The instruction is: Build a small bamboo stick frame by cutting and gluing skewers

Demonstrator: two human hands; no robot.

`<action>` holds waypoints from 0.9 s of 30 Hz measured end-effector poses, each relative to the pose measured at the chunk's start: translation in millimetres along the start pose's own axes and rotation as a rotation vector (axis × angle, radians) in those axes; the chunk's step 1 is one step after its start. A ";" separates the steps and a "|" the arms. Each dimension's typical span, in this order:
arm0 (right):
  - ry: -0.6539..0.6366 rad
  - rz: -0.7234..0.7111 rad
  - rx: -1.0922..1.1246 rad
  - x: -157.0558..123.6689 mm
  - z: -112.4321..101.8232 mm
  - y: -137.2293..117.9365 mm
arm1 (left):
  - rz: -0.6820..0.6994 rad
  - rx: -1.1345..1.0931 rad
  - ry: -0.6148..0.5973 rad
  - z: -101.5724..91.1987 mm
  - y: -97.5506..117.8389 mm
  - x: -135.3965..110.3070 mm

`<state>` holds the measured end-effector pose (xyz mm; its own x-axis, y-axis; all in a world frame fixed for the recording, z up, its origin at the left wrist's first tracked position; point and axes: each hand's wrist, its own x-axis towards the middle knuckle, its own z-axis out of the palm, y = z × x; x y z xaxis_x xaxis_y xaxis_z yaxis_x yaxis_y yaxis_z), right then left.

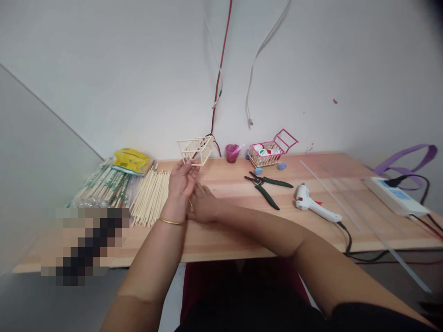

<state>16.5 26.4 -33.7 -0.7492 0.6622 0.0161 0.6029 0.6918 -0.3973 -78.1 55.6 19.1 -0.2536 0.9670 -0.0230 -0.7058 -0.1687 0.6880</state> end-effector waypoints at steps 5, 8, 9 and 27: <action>0.100 0.012 0.023 -17.7 -30.1 16.5 | 0.021 -0.012 -0.015 -2.4 6.5 2.1; -0.014 0.225 0.003 -56.8 -31.0 31.4 | 0.020 -0.030 -0.048 -2.2 5.9 2.8; -0.048 0.266 0.004 -65.6 -27.1 31.5 | 0.014 -0.033 -0.056 -1.6 4.2 2.5; 0.270 0.489 -0.336 -151.5 -66.3 109.6 | -0.125 0.054 -0.046 5.8 -16.9 -6.2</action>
<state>214.4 21.0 -18.9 -0.2980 0.9422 0.1532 0.9425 0.3159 -0.1093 -60.8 53.6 11.8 -0.1349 0.9878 -0.0784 -0.6927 -0.0375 0.7203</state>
